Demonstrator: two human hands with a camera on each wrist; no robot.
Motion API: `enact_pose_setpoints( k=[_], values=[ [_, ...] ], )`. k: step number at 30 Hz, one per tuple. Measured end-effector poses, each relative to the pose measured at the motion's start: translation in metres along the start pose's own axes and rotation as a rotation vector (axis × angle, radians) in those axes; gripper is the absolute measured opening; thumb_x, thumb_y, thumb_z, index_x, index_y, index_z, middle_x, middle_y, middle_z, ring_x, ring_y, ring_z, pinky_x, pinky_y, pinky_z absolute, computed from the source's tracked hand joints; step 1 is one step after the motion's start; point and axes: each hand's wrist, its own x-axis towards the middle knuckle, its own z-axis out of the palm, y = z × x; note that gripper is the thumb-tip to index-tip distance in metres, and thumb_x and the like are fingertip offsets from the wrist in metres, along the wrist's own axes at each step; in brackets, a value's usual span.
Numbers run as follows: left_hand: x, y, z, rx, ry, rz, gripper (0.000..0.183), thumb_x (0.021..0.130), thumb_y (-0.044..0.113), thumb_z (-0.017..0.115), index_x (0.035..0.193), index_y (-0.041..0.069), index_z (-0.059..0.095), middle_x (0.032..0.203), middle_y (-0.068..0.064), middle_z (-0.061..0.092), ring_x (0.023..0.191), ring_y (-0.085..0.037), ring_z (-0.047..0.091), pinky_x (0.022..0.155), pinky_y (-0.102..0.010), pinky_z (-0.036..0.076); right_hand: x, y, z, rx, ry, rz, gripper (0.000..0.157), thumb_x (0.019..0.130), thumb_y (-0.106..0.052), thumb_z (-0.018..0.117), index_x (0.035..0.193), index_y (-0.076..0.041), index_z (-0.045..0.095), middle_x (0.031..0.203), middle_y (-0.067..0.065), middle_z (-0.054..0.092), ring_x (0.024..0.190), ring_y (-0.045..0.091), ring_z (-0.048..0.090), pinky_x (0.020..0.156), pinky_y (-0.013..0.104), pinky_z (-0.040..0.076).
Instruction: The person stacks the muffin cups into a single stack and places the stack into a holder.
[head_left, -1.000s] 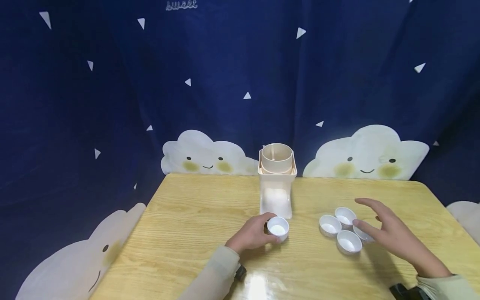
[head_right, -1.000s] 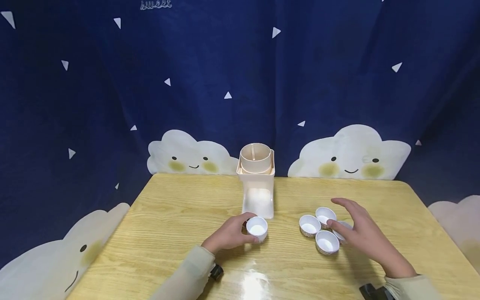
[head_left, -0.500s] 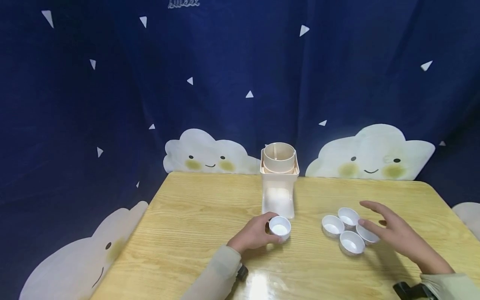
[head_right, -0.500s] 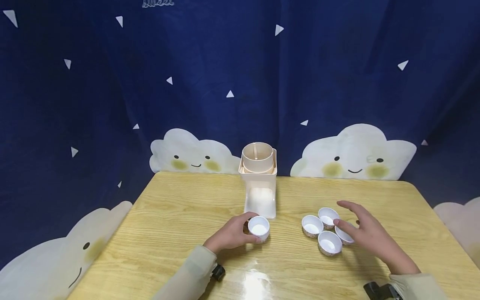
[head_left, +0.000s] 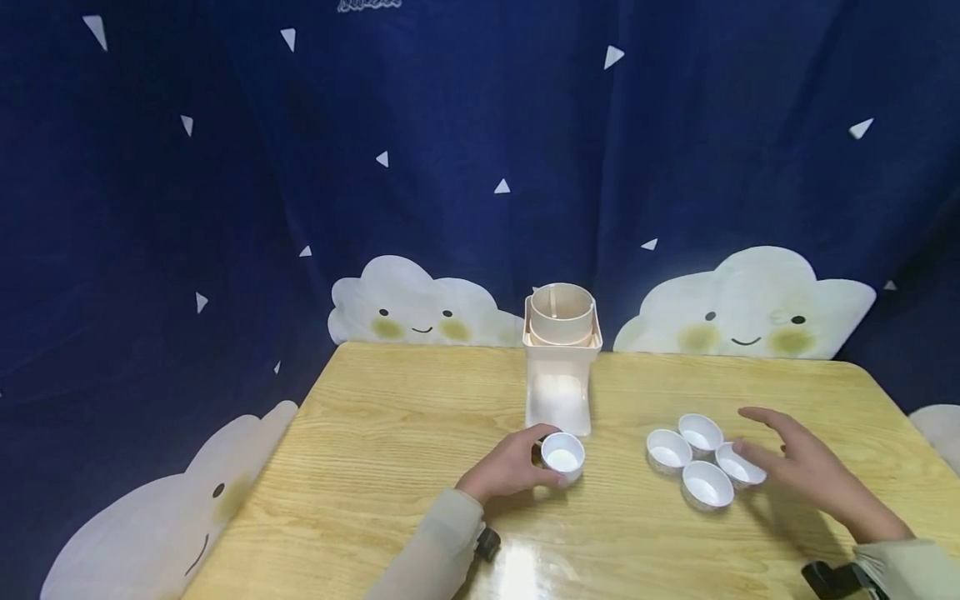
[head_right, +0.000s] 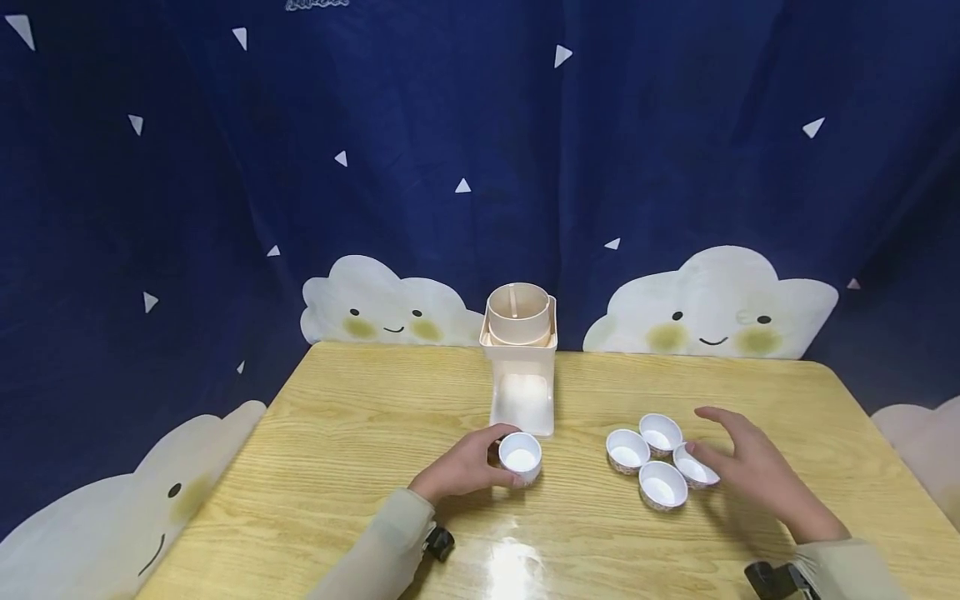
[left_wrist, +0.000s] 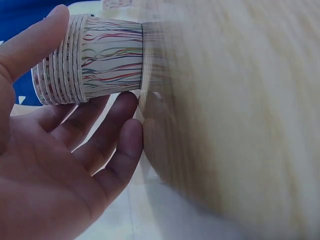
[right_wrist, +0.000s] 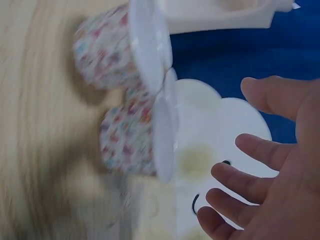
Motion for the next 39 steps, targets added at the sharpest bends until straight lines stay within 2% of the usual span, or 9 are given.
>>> enact_pose_setpoints(
  k=[9, 15, 22, 26, 28, 30, 33, 36, 39],
  values=[
    [0.000, 0.000, 0.000, -0.033, -0.021, -0.014, 0.061, 0.075, 0.019, 0.086, 0.129, 0.019, 0.058, 0.106, 0.006, 0.065, 0.091, -0.002, 0.057, 0.085, -0.021, 0.047, 0.002, 0.023, -0.004, -0.083, -0.117, 0.010, 0.060, 0.091, -0.022, 0.070, 0.135, 0.013, 0.046, 0.134, 0.041, 0.048, 0.121, 0.061, 0.043, 0.090, 0.066, 0.041],
    [0.001, 0.000, 0.002, -0.012, -0.013, -0.024, 0.058, 0.077, 0.019, 0.085, 0.128, 0.019, 0.059, 0.106, 0.008, 0.065, 0.091, -0.002, 0.057, 0.085, -0.021, 0.046, 0.003, 0.031, 0.001, -0.096, -0.178, 0.020, 0.072, 0.083, -0.024, 0.079, 0.135, 0.013, 0.046, 0.133, 0.041, 0.048, 0.118, 0.063, 0.047, 0.087, 0.066, 0.045],
    [0.000, 0.003, 0.002, -0.025, -0.007, -0.041, 0.058, 0.076, 0.018, 0.086, 0.128, 0.019, 0.060, 0.106, 0.008, 0.066, 0.091, -0.002, 0.057, 0.085, -0.022, 0.047, 0.004, 0.035, 0.007, -0.102, -0.172, 0.005, 0.076, 0.078, -0.025, 0.082, 0.135, 0.012, 0.047, 0.133, 0.040, 0.050, 0.119, 0.062, 0.047, 0.089, 0.068, 0.043],
    [0.001, 0.003, 0.003, -0.032, -0.008, -0.049, 0.057, 0.076, 0.018, 0.086, 0.127, 0.019, 0.061, 0.107, 0.006, 0.067, 0.092, -0.002, 0.058, 0.085, -0.022, 0.047, 0.004, 0.036, 0.010, -0.109, -0.170, -0.007, 0.076, 0.076, -0.025, 0.084, 0.132, 0.013, 0.050, 0.130, 0.037, 0.054, 0.118, 0.058, 0.051, 0.089, 0.064, 0.045],
    [0.001, 0.002, 0.003, -0.027, -0.007, -0.051, 0.057, 0.076, 0.019, 0.086, 0.127, 0.020, 0.061, 0.107, 0.006, 0.067, 0.092, -0.002, 0.057, 0.085, -0.021, 0.046, 0.005, 0.037, 0.011, -0.124, -0.167, -0.015, 0.075, 0.075, -0.025, 0.085, 0.130, 0.013, 0.052, 0.128, 0.035, 0.057, 0.117, 0.055, 0.053, 0.088, 0.056, 0.049],
    [0.001, 0.002, 0.003, -0.024, -0.003, -0.048, 0.057, 0.075, 0.019, 0.086, 0.126, 0.020, 0.061, 0.106, 0.006, 0.066, 0.091, -0.002, 0.057, 0.085, -0.021, 0.046, 0.006, 0.037, 0.012, -0.144, -0.160, -0.025, 0.073, 0.074, -0.024, 0.086, 0.128, 0.013, 0.054, 0.125, 0.033, 0.060, 0.115, 0.049, 0.057, 0.085, 0.042, 0.051],
    [0.002, 0.002, 0.003, -0.017, 0.005, -0.049, 0.057, 0.075, 0.020, 0.086, 0.126, 0.020, 0.061, 0.105, 0.007, 0.066, 0.090, -0.002, 0.056, 0.084, -0.021, 0.046, 0.007, 0.038, 0.012, -0.165, -0.152, -0.035, 0.070, 0.074, -0.025, 0.086, 0.126, 0.011, 0.057, 0.122, 0.029, 0.063, 0.110, 0.030, 0.062, 0.078, 0.026, 0.048],
    [0.001, 0.002, 0.003, -0.016, 0.010, -0.050, 0.056, 0.075, 0.020, 0.087, 0.125, 0.020, 0.062, 0.103, 0.007, 0.066, 0.089, -0.002, 0.056, 0.083, -0.021, 0.046, 0.007, 0.038, 0.011, -0.165, -0.148, -0.034, 0.067, 0.074, -0.027, 0.086, 0.124, 0.009, 0.059, 0.119, 0.024, 0.066, 0.100, 0.005, 0.058, 0.076, 0.022, 0.046],
    [0.001, 0.001, 0.002, -0.008, 0.012, -0.054, 0.056, 0.074, 0.021, 0.087, 0.125, 0.021, 0.062, 0.103, 0.008, 0.066, 0.089, -0.002, 0.057, 0.083, -0.021, 0.046, 0.008, 0.038, 0.010, -0.159, -0.160, -0.019, 0.066, 0.075, -0.029, 0.085, 0.124, 0.007, 0.059, 0.116, 0.020, 0.067, 0.096, -0.005, 0.053, 0.076, 0.023, 0.046]
  ],
)
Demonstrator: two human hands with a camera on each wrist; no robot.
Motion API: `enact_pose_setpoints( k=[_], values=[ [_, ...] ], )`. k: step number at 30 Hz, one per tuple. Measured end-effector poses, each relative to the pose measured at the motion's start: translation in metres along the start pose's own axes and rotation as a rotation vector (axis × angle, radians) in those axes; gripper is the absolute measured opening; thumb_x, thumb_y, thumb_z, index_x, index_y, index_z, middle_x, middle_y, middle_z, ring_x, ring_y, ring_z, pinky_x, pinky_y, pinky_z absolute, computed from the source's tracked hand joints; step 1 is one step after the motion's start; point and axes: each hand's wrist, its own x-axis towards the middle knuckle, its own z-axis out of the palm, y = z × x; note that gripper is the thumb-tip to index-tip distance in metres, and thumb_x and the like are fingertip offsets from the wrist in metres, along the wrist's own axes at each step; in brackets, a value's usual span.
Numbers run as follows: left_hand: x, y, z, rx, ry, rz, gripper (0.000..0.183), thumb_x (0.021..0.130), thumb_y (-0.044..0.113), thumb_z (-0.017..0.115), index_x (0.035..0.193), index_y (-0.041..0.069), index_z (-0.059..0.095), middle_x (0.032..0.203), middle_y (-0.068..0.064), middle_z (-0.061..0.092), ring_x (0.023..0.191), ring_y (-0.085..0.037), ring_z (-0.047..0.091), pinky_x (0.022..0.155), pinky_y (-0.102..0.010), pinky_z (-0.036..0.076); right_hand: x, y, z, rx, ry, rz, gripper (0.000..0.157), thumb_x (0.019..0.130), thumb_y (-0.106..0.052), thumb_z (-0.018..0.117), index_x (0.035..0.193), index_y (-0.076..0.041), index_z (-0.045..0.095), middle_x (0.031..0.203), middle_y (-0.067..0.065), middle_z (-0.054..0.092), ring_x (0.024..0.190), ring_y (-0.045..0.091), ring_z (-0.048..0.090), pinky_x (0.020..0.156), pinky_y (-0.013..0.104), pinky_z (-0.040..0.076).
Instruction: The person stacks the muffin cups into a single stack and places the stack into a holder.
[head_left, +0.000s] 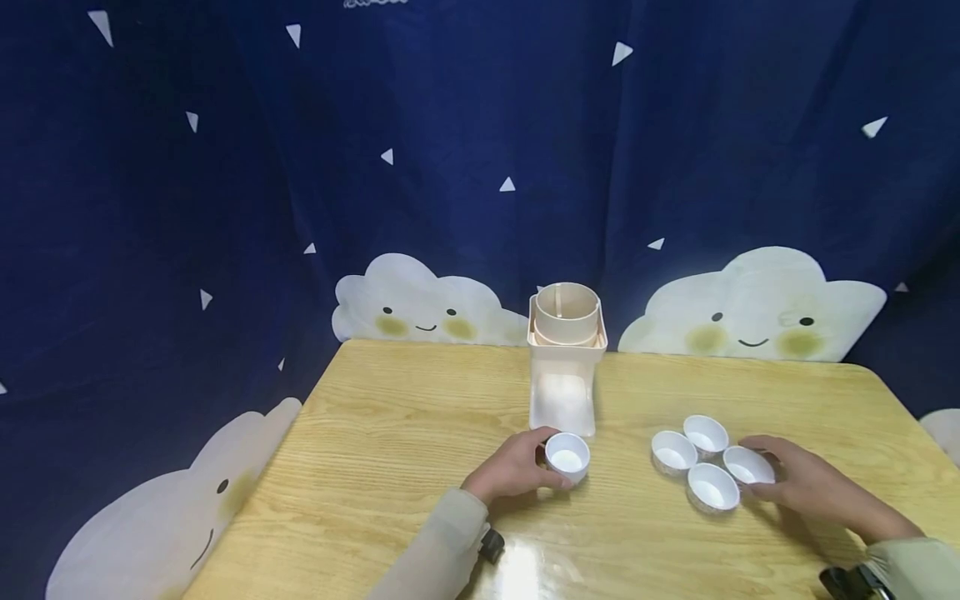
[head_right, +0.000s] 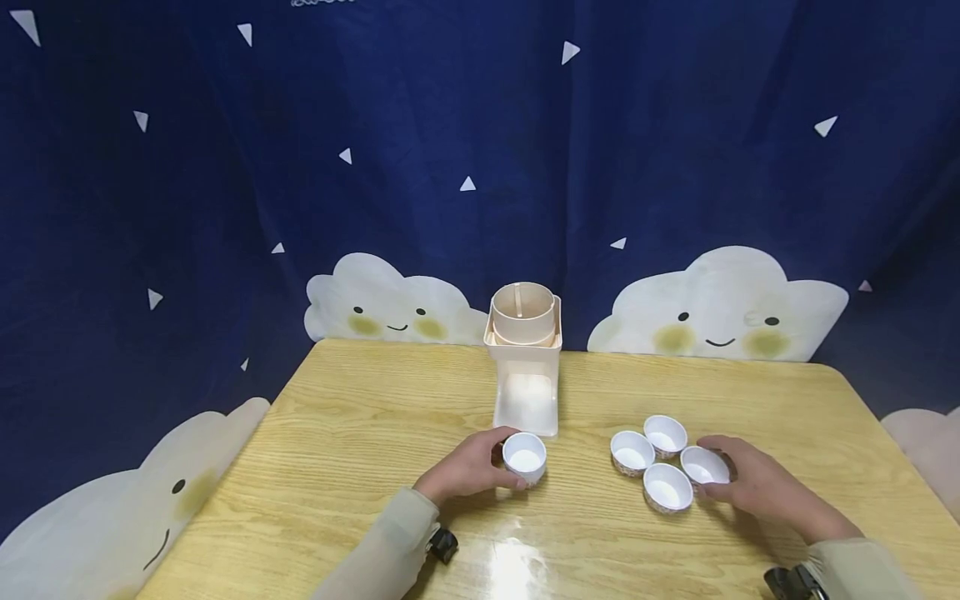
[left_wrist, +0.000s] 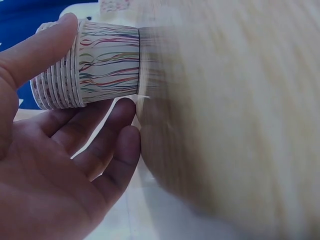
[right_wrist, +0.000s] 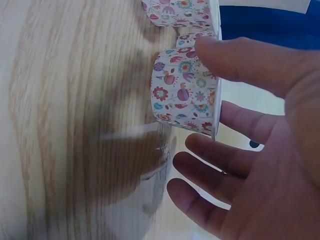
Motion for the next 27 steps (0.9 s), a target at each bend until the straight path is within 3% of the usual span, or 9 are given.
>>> enact_pose_setpoints(
  k=[2, 5, 8, 12, 18, 22, 24, 27],
  values=[
    [0.000, 0.000, -0.001, 0.006, 0.001, -0.006, 0.056, 0.074, 0.021, 0.087, 0.125, 0.021, 0.062, 0.103, 0.008, 0.066, 0.090, -0.001, 0.057, 0.084, -0.021, 0.046, 0.000, -0.001, -0.002, 0.002, -0.006, 0.013, 0.066, 0.075, -0.030, 0.084, 0.124, 0.006, 0.059, 0.116, 0.020, 0.067, 0.098, 0.002, 0.057, 0.077, 0.027, 0.047],
    [-0.001, 0.000, -0.002, 0.004, 0.000, -0.004, 0.056, 0.074, 0.021, 0.087, 0.124, 0.021, 0.062, 0.103, 0.008, 0.066, 0.090, -0.002, 0.057, 0.084, -0.021, 0.046, -0.001, -0.002, -0.006, 0.013, -0.016, 0.036, 0.069, 0.077, -0.033, 0.083, 0.126, 0.006, 0.057, 0.118, 0.023, 0.065, 0.104, 0.025, 0.062, 0.081, 0.039, 0.051],
    [-0.001, 0.000, -0.002, -0.008, -0.004, -0.003, 0.056, 0.074, 0.020, 0.087, 0.124, 0.020, 0.063, 0.102, 0.008, 0.066, 0.089, -0.002, 0.057, 0.083, -0.022, 0.047, -0.002, -0.004, -0.012, 0.024, -0.025, 0.057, 0.073, 0.078, -0.037, 0.082, 0.128, 0.009, 0.054, 0.123, 0.030, 0.060, 0.108, 0.046, 0.059, 0.081, 0.053, 0.051],
    [-0.002, 0.000, -0.003, -0.015, -0.010, -0.007, 0.056, 0.074, 0.020, 0.087, 0.125, 0.020, 0.063, 0.102, 0.008, 0.066, 0.088, -0.003, 0.056, 0.083, -0.022, 0.046, -0.002, -0.009, -0.020, 0.011, -0.015, 0.055, 0.076, 0.078, -0.039, 0.082, 0.129, 0.009, 0.053, 0.125, 0.033, 0.058, 0.111, 0.051, 0.056, 0.081, 0.057, 0.050],
    [-0.002, 0.000, -0.005, -0.010, -0.014, -0.008, 0.056, 0.075, 0.020, 0.087, 0.125, 0.019, 0.062, 0.105, 0.006, 0.066, 0.090, -0.003, 0.056, 0.084, -0.022, 0.046, -0.001, -0.026, -0.026, 0.004, 0.038, -0.017, 0.070, 0.080, -0.033, 0.082, 0.129, 0.009, 0.054, 0.123, 0.031, 0.061, 0.111, 0.050, 0.058, 0.081, 0.059, 0.049],
    [-0.001, 0.000, -0.005, -0.014, -0.014, -0.008, 0.056, 0.075, 0.019, 0.086, 0.125, 0.018, 0.062, 0.105, 0.005, 0.067, 0.091, -0.003, 0.057, 0.084, -0.021, 0.046, 0.000, -0.037, -0.029, 0.007, 0.028, -0.034, 0.070, 0.080, -0.034, 0.081, 0.130, 0.007, 0.054, 0.125, 0.029, 0.061, 0.112, 0.047, 0.058, 0.082, 0.059, 0.050],
    [-0.001, 0.000, -0.005, -0.021, -0.017, -0.008, 0.056, 0.075, 0.019, 0.086, 0.125, 0.018, 0.062, 0.105, 0.005, 0.067, 0.091, -0.003, 0.057, 0.084, -0.021, 0.047, -0.001, -0.042, -0.030, 0.008, 0.026, -0.049, 0.069, 0.080, -0.034, 0.082, 0.130, 0.005, 0.055, 0.125, 0.027, 0.062, 0.110, 0.038, 0.061, 0.083, 0.058, 0.051],
    [-0.001, 0.000, -0.003, -0.034, -0.021, -0.006, 0.056, 0.075, 0.018, 0.086, 0.126, 0.018, 0.062, 0.105, 0.005, 0.067, 0.091, -0.003, 0.057, 0.084, -0.021, 0.046, -0.001, -0.047, -0.032, 0.017, 0.020, -0.073, 0.069, 0.079, -0.034, 0.082, 0.131, 0.003, 0.055, 0.126, 0.025, 0.062, 0.106, 0.006, 0.059, 0.083, 0.057, 0.052]
  ],
)
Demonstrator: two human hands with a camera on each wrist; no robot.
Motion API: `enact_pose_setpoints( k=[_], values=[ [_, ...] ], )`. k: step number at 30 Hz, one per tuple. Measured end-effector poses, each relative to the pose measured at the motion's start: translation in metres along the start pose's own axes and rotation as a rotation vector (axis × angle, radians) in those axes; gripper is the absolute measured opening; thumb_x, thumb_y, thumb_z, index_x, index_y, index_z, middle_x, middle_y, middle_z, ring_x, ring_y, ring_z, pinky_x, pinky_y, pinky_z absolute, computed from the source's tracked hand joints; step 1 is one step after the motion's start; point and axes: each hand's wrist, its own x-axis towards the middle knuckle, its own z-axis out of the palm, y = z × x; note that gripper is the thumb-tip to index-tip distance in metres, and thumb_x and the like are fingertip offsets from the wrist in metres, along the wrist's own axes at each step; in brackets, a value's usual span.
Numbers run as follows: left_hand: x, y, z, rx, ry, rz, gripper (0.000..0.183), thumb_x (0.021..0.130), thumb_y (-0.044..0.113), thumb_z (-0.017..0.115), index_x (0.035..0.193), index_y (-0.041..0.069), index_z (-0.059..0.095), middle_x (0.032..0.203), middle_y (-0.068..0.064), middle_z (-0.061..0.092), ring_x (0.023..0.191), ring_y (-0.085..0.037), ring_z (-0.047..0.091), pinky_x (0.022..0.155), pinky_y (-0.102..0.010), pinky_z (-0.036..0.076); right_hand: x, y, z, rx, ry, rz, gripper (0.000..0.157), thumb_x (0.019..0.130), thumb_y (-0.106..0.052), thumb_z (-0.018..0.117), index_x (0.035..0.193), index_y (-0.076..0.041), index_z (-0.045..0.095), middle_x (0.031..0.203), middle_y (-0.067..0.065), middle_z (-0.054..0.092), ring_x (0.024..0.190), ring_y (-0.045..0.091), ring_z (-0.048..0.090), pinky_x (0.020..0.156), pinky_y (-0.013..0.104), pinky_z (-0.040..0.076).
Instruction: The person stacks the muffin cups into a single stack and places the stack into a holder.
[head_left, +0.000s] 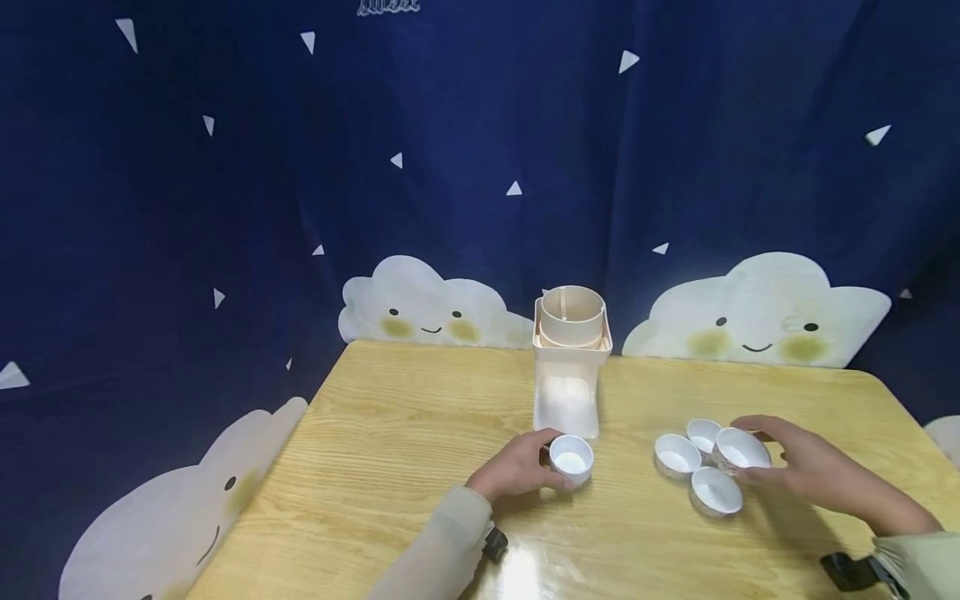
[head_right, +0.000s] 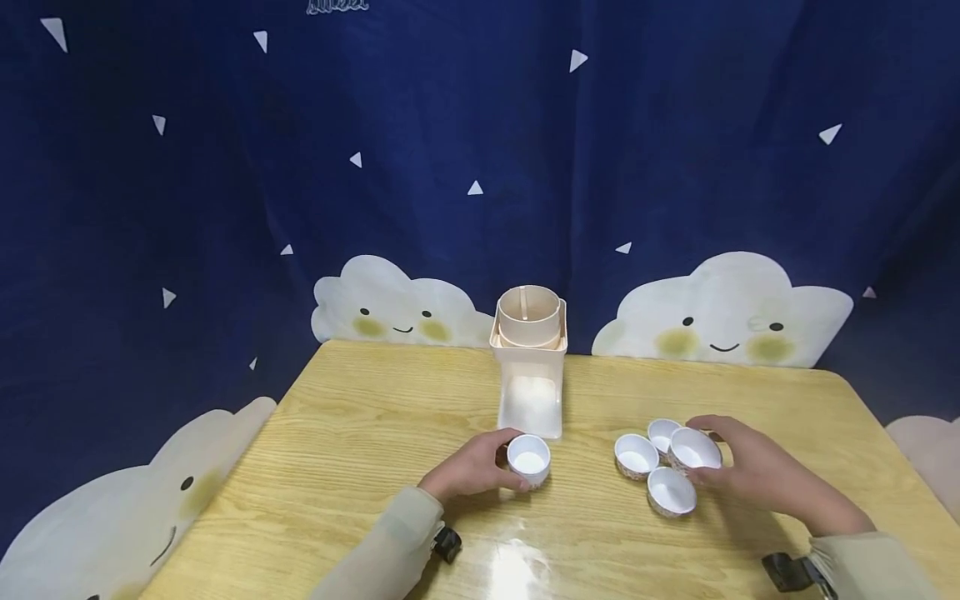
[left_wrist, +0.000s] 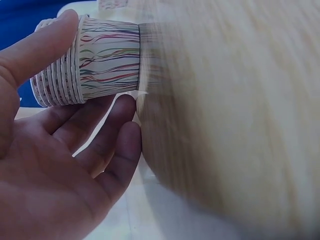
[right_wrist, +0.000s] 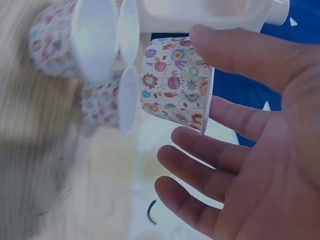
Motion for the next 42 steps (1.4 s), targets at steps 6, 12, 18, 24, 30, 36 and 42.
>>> enact_pose_setpoints(
  k=[6, 12, 18, 24, 30, 36, 42],
  values=[
    [0.001, -0.001, 0.003, -0.011, -0.005, 0.006, 0.056, 0.075, 0.017, 0.085, 0.126, 0.018, 0.062, 0.107, 0.003, 0.067, 0.091, -0.002, 0.058, 0.084, -0.021, 0.047, 0.003, -0.016, -0.002, -0.009, 0.015, -0.023, 0.070, 0.078, -0.034, 0.083, 0.131, 0.002, 0.056, 0.127, 0.023, 0.063, 0.105, 0.008, 0.060, 0.083, 0.057, 0.052],
    [0.001, 0.000, 0.004, -0.018, -0.009, -0.001, 0.056, 0.075, 0.016, 0.086, 0.125, 0.016, 0.062, 0.105, 0.004, 0.067, 0.091, -0.002, 0.058, 0.083, -0.021, 0.048, 0.006, -0.036, -0.004, -0.060, 0.062, -0.073, 0.069, 0.077, -0.036, 0.084, 0.130, -0.001, 0.058, 0.124, 0.017, 0.066, 0.105, 0.026, 0.063, 0.081, 0.047, 0.054],
    [0.002, -0.001, 0.004, -0.016, -0.013, -0.005, 0.055, 0.075, 0.017, 0.086, 0.125, 0.017, 0.062, 0.104, 0.006, 0.066, 0.091, -0.003, 0.057, 0.083, -0.021, 0.047, 0.011, -0.055, -0.005, -0.025, 0.040, -0.097, 0.069, 0.077, -0.032, 0.084, 0.131, 0.000, 0.056, 0.125, 0.019, 0.064, 0.109, 0.038, 0.061, 0.083, 0.055, 0.053],
    [0.003, -0.001, 0.001, -0.011, -0.007, 0.003, 0.056, 0.074, 0.018, 0.087, 0.124, 0.017, 0.062, 0.103, 0.005, 0.066, 0.090, -0.004, 0.057, 0.083, -0.021, 0.047, 0.019, -0.072, -0.002, -0.017, 0.051, -0.152, 0.065, 0.077, -0.032, 0.084, 0.130, -0.003, 0.058, 0.125, 0.016, 0.066, 0.110, 0.035, 0.063, 0.084, 0.050, 0.053],
    [0.004, -0.003, 0.001, -0.005, -0.005, -0.003, 0.057, 0.074, 0.019, 0.087, 0.125, 0.017, 0.062, 0.103, 0.007, 0.066, 0.092, -0.005, 0.058, 0.084, -0.021, 0.047, 0.028, -0.088, 0.001, -0.022, 0.060, -0.194, 0.063, 0.076, -0.029, 0.085, 0.129, -0.005, 0.059, 0.123, 0.012, 0.067, 0.109, 0.031, 0.064, 0.087, 0.045, 0.053],
    [0.003, -0.004, 0.003, -0.019, 0.008, -0.003, 0.056, 0.073, 0.018, 0.087, 0.123, 0.018, 0.063, 0.102, 0.007, 0.066, 0.092, -0.005, 0.059, 0.084, -0.021, 0.048, 0.034, -0.101, 0.002, 0.009, 0.036, -0.201, 0.062, 0.078, -0.031, 0.084, 0.129, -0.007, 0.060, 0.123, 0.010, 0.068, 0.111, 0.030, 0.064, 0.090, 0.047, 0.052],
    [0.002, -0.003, 0.003, -0.018, 0.012, -0.004, 0.056, 0.073, 0.018, 0.087, 0.123, 0.018, 0.063, 0.102, 0.008, 0.066, 0.092, -0.005, 0.059, 0.084, -0.022, 0.048, 0.036, -0.108, 0.003, 0.015, 0.033, -0.202, 0.061, 0.078, -0.027, 0.083, 0.130, -0.006, 0.059, 0.124, 0.011, 0.068, 0.112, 0.031, 0.064, 0.092, 0.049, 0.052]
  ],
)
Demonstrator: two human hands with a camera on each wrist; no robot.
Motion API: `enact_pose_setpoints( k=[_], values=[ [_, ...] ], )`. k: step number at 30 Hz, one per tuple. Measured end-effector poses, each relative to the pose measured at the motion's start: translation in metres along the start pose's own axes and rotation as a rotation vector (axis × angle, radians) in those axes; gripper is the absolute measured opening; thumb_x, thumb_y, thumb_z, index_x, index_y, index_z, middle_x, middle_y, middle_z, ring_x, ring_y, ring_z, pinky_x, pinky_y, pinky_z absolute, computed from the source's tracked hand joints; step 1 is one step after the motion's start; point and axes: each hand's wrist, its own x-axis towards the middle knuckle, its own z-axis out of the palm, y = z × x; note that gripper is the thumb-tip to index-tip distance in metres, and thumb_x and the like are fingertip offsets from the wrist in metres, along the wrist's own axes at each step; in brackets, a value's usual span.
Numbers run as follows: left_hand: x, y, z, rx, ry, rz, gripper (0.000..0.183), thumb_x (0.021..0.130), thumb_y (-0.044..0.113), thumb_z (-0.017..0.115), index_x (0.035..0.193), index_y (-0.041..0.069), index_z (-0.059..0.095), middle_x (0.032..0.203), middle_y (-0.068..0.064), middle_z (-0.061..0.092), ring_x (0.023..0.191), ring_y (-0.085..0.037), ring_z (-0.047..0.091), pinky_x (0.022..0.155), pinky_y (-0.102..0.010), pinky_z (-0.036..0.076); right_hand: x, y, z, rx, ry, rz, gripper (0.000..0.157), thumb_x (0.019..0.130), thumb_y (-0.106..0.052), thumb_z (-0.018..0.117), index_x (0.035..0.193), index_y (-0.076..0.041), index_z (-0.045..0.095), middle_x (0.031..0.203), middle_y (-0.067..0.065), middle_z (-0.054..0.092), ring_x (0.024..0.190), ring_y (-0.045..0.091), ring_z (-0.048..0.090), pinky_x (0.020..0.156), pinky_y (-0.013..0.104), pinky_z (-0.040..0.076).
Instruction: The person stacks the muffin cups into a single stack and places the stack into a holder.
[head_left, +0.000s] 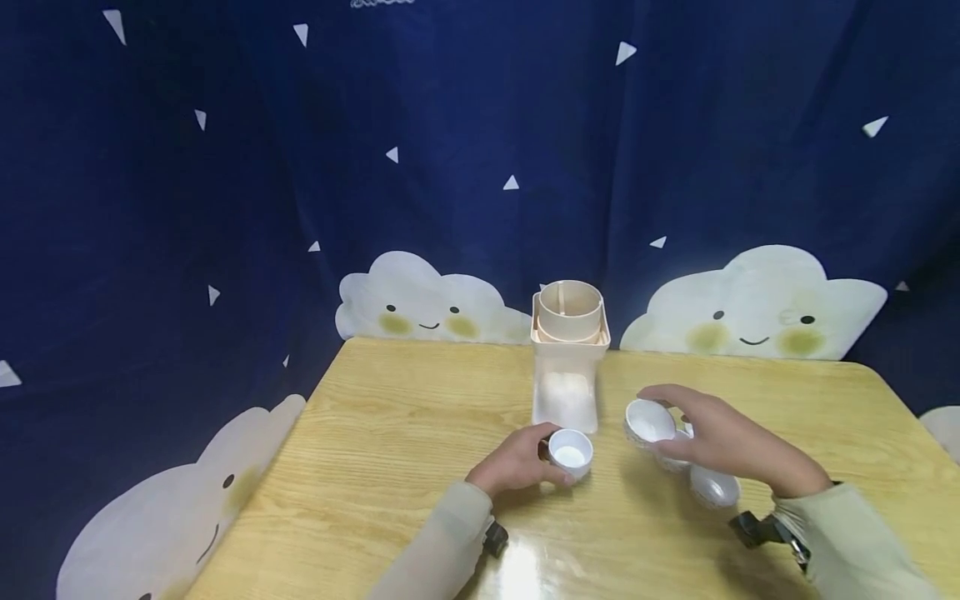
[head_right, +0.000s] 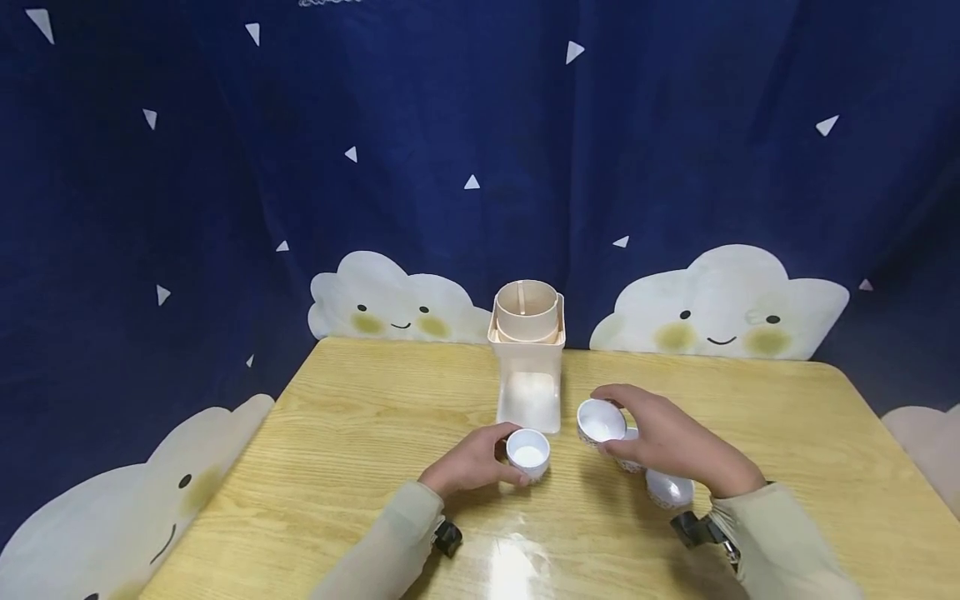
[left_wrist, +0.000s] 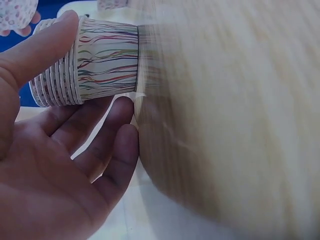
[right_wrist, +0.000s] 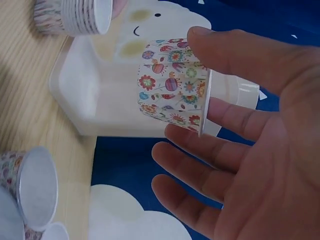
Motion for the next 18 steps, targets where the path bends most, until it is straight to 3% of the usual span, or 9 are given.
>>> enact_pose_setpoints(
  k=[8, 18],
  values=[
    [0.000, 0.002, -0.001, -0.007, -0.007, -0.006, 0.057, 0.073, 0.017, 0.087, 0.124, 0.017, 0.062, 0.104, 0.005, 0.068, 0.092, -0.003, 0.060, 0.085, -0.022, 0.048, 0.010, -0.012, 0.008, 0.046, 0.001, -0.040, 0.055, 0.079, -0.022, 0.082, 0.128, -0.009, 0.060, 0.121, 0.005, 0.069, 0.112, 0.026, 0.064, 0.092, 0.042, 0.052],
    [0.001, 0.002, -0.002, -0.008, -0.021, 0.010, 0.054, 0.074, 0.017, 0.086, 0.123, 0.015, 0.063, 0.104, 0.005, 0.067, 0.092, -0.003, 0.059, 0.084, -0.021, 0.048, 0.025, -0.025, 0.027, 0.088, -0.017, -0.106, 0.052, 0.080, -0.019, 0.081, 0.125, -0.006, 0.061, 0.117, 0.005, 0.069, 0.110, 0.027, 0.064, 0.094, 0.045, 0.052]
  ],
)
